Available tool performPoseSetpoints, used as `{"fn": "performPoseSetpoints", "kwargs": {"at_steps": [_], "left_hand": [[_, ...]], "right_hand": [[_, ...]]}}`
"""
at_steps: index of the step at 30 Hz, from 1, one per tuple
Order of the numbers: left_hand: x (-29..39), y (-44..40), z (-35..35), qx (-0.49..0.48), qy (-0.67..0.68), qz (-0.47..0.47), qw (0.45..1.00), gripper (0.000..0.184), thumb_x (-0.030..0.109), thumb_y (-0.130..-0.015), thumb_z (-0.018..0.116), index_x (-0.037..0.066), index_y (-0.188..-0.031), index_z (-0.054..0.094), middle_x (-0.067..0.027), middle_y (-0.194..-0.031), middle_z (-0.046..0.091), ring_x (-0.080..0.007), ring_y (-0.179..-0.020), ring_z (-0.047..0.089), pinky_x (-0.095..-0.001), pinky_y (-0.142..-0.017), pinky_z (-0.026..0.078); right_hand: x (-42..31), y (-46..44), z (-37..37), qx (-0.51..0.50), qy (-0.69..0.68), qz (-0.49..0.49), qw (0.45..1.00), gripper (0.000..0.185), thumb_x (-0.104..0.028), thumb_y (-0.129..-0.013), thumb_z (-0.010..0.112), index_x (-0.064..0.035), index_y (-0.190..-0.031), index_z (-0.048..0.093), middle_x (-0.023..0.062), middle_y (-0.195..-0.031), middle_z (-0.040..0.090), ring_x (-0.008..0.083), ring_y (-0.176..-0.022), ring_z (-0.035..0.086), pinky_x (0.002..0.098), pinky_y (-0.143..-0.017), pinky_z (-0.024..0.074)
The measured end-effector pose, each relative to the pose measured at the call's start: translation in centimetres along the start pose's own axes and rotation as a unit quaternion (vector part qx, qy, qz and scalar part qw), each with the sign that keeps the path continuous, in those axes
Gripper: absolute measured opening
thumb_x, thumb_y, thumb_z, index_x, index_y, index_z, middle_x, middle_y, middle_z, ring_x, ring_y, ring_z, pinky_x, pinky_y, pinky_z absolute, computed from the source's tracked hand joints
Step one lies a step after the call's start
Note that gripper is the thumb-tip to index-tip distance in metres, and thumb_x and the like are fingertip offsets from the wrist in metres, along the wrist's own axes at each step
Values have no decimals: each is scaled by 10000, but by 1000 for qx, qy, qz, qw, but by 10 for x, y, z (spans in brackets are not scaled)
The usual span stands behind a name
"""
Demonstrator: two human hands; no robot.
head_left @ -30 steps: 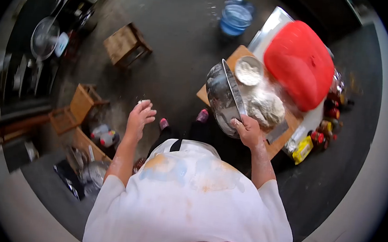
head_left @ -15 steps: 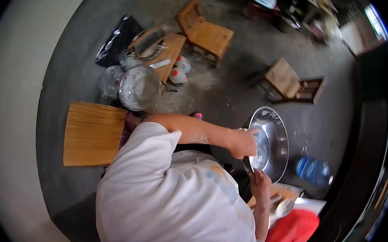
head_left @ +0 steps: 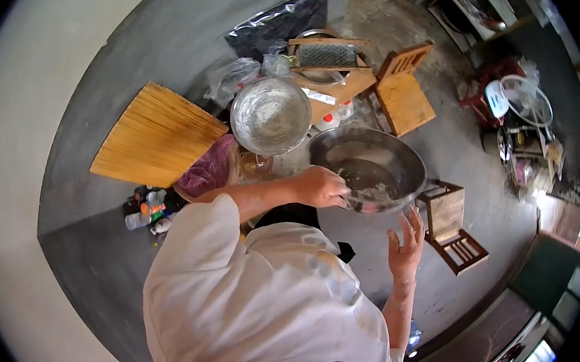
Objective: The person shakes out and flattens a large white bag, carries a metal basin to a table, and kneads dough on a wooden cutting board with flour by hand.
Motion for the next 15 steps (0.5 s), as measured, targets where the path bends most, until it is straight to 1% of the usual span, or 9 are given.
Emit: {"fn": "performPoseSetpoints", "kwargs": {"at_steps": [2,3,4,6,10,11,12,14,15], "left_hand": [[-28,33,-32,83,10,-206,975,204,246,-776,631,48,-742,597,-69,-712,578,-233,-646,577,-343,-585,448],[-40,55,-42,202,45,-261,943,182,235,-778,630,59,-736,607,-69,-663,564,-216,-611,571,-333,-554,436],[-57,85,-45,316,79,-310,893,163,225,-781,629,71,-729,618,-70,-613,551,-200,-576,565,-322,-523,425],[-99,155,-31,434,259,-422,752,151,193,-804,600,65,-727,621,-25,-620,553,-139,-576,539,-303,-517,412],[-127,233,-17,713,322,-419,460,213,255,-833,557,88,-701,564,-7,-609,518,-118,-537,499,-279,-497,400],[-141,246,0,718,439,-388,374,223,274,-848,518,83,-742,557,-36,-667,545,-149,-581,531,-284,-518,427],[-167,285,28,664,492,-359,434,245,321,-854,504,86,-869,572,-41,-797,586,-187,-683,566,-346,-594,474],[-175,285,34,744,479,-345,312,342,398,-847,507,113,-1032,552,-23,-959,593,-216,-845,568,-417,-698,483],[-184,291,41,744,482,-346,308,342,398,-847,507,113,-1032,552,-23,-959,593,-216,-845,568,-417,-698,483]], "right_hand": [[11,-9,6,9,-49,74,996,388,-43,-756,601,-65,-1137,535,140,-1280,436,315,-1170,419,406,-955,361],[14,-13,8,-5,-46,72,996,362,-58,-774,597,-57,-1131,538,148,-1279,436,323,-1163,423,402,-949,368],[16,-14,11,-10,-44,69,997,362,-58,-774,597,-57,-1131,538,148,-1279,436,323,-1163,423,402,-949,368],[22,-13,21,-62,-19,93,994,334,-75,-800,572,-46,-1130,531,165,-1259,448,352,-1160,421,407,-939,374],[32,-3,40,-126,-4,118,985,338,-71,-775,588,-58,-1111,555,176,-1262,444,336,-1157,426,392,-946,374],[32,-2,43,-140,-11,129,982,334,-75,-778,583,-61,-1111,557,182,-1256,445,337,-1150,434,393,-940,384],[33,-1,43,-142,-6,129,981,334,-75,-778,583,-61,-1111,557,182,-1256,445,337,-1150,434,393,-940,384],[40,5,51,-170,-19,159,972,331,-71,-775,586,-56,-1105,558,185,-1249,447,339,-1143,441,393,-935,394],[45,9,54,-181,0,158,971,333,-63,-768,592,-49,-1098,557,192,-1237,450,344,-1135,446,395,-929,402]]}}
Point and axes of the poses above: each hand's wrist, its own y-axis away from the middle knuckle, its own z-axis out of the palm, x = y × z, the point moved 6 cm from there along -y, towards the middle knuckle
